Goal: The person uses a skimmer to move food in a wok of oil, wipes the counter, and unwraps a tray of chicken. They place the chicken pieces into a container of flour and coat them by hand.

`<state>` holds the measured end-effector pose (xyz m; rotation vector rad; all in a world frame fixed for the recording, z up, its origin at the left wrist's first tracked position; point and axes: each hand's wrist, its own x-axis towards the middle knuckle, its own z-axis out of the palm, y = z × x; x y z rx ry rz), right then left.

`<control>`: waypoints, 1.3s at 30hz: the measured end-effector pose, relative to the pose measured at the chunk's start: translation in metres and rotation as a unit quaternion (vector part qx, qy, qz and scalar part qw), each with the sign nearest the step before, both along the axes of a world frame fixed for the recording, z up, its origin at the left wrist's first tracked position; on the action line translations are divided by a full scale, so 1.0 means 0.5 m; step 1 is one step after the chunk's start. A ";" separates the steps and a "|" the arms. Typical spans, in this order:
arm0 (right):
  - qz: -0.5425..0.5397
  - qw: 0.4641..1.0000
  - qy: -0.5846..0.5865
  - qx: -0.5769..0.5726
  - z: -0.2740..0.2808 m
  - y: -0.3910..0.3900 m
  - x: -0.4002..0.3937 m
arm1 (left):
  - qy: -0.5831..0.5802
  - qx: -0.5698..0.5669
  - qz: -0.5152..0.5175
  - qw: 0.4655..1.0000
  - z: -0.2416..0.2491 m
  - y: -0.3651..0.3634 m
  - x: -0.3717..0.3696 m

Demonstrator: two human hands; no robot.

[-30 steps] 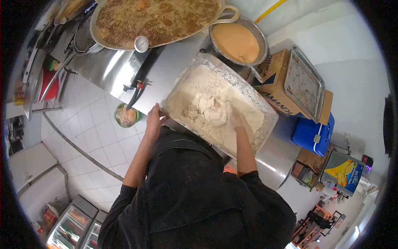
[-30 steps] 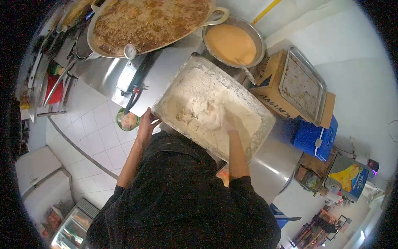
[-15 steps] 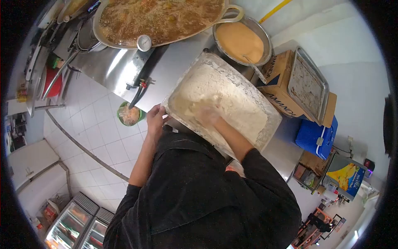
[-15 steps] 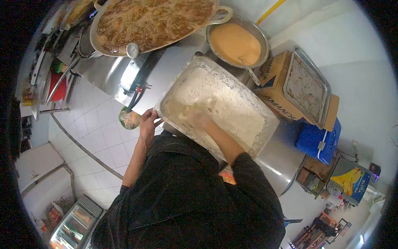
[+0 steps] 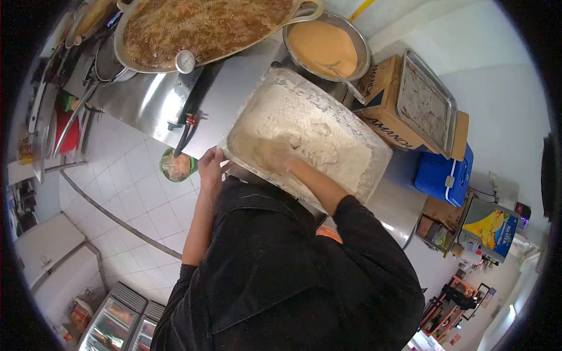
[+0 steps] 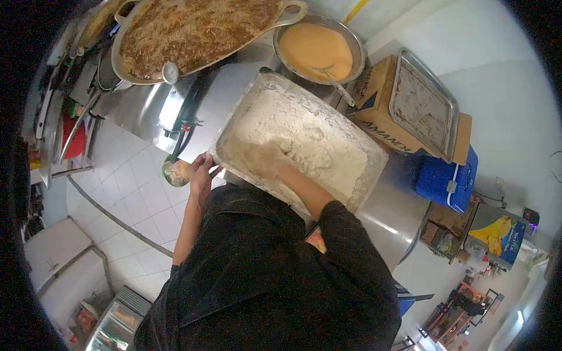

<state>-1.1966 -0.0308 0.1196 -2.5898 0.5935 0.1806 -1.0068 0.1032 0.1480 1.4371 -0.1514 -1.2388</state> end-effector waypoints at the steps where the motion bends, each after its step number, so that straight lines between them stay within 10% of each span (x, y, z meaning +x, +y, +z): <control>1: 0.013 0.999 0.032 -0.005 -0.039 -0.004 -0.035 | -0.003 -0.002 0.004 1.000 -0.004 -0.002 0.002; 6: 0.010 0.958 0.208 -0.199 -0.071 -0.007 -0.234 | -0.012 -0.001 0.015 1.000 -0.013 0.000 -0.001; 9: -0.161 0.972 -0.032 -0.168 0.021 -0.050 -0.321 | 0.005 -0.018 0.020 1.000 -0.022 0.003 -0.001; 12: -0.350 0.933 -0.022 -0.086 -0.021 -0.152 -0.351 | 0.002 -0.015 0.013 1.000 -0.018 0.001 0.000; 15: -0.273 0.951 0.131 -0.065 -0.065 -0.189 -0.286 | 0.009 -0.018 -0.001 1.000 -0.021 0.002 0.004; 19: -0.068 0.916 0.009 -0.396 -0.210 -0.129 -0.322 | -0.002 -0.010 0.006 1.000 -0.010 -0.002 0.003; 25: -0.195 0.948 0.120 -0.221 -0.174 -0.123 -0.505 | 0.007 -0.004 0.024 1.000 0.006 0.002 -0.008; 29: -0.420 0.886 0.187 -0.060 -0.266 -0.144 -0.531 | 0.019 -0.014 0.004 1.000 -0.022 0.001 0.001; 39: -0.538 0.804 0.215 0.134 -0.067 -0.006 -0.517 | 0.038 -0.020 -0.006 0.999 -0.026 0.007 0.009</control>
